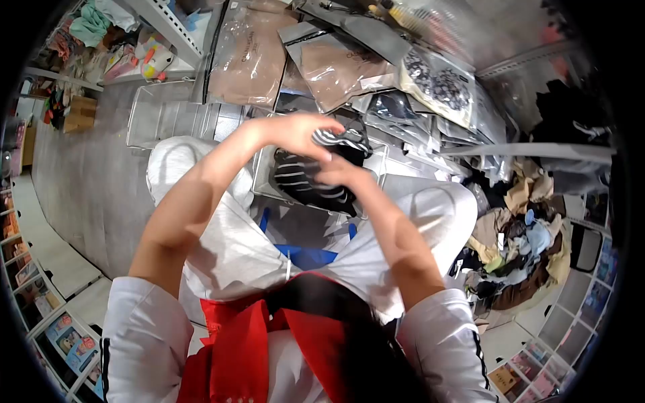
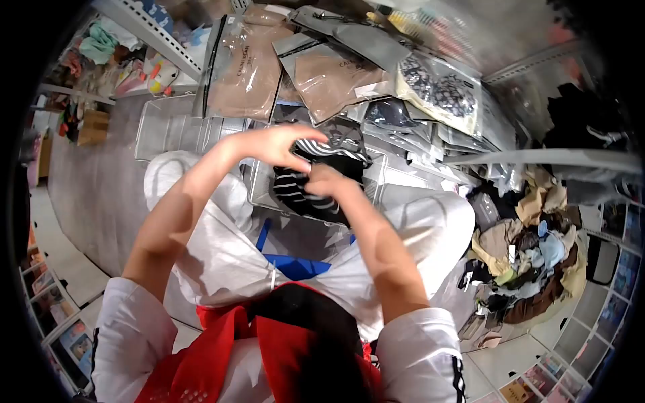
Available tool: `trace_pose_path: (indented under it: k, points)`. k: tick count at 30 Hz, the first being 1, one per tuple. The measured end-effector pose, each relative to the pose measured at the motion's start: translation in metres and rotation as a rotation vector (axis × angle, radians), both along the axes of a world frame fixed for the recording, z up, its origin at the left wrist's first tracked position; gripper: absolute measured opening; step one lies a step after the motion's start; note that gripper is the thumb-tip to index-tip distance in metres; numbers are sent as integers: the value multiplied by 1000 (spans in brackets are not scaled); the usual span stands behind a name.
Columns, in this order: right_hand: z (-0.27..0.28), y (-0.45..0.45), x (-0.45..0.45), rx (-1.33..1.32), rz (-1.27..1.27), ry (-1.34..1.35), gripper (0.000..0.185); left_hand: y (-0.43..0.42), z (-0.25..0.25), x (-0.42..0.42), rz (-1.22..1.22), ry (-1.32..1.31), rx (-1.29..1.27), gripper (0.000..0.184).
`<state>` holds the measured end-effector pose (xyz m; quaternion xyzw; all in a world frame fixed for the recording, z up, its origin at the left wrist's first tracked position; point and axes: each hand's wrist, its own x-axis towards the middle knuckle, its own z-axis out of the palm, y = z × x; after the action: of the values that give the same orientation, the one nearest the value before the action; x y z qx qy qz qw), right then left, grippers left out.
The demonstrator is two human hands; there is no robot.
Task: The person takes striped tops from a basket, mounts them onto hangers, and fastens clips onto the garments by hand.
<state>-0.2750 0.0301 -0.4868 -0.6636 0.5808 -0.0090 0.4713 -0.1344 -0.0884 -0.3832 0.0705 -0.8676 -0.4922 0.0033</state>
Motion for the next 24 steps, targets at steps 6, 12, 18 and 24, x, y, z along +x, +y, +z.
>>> trace_pose_path:
  k: [6,12,18,24]
  points:
    - [220,43,-42,-210,-419,-508,16,28,38,21,51,-103,-25,61]
    - [226,54,-53,-287,-140,-492,37,46,45,28,300,153,-526,17]
    - [168,16,-53,-31,-750,-1249,9,38,69,-12,314,268,-686,31]
    - [189,8,-120,-335,-1233,-1570,18,-12,62,-15,221,-200,-686,35]
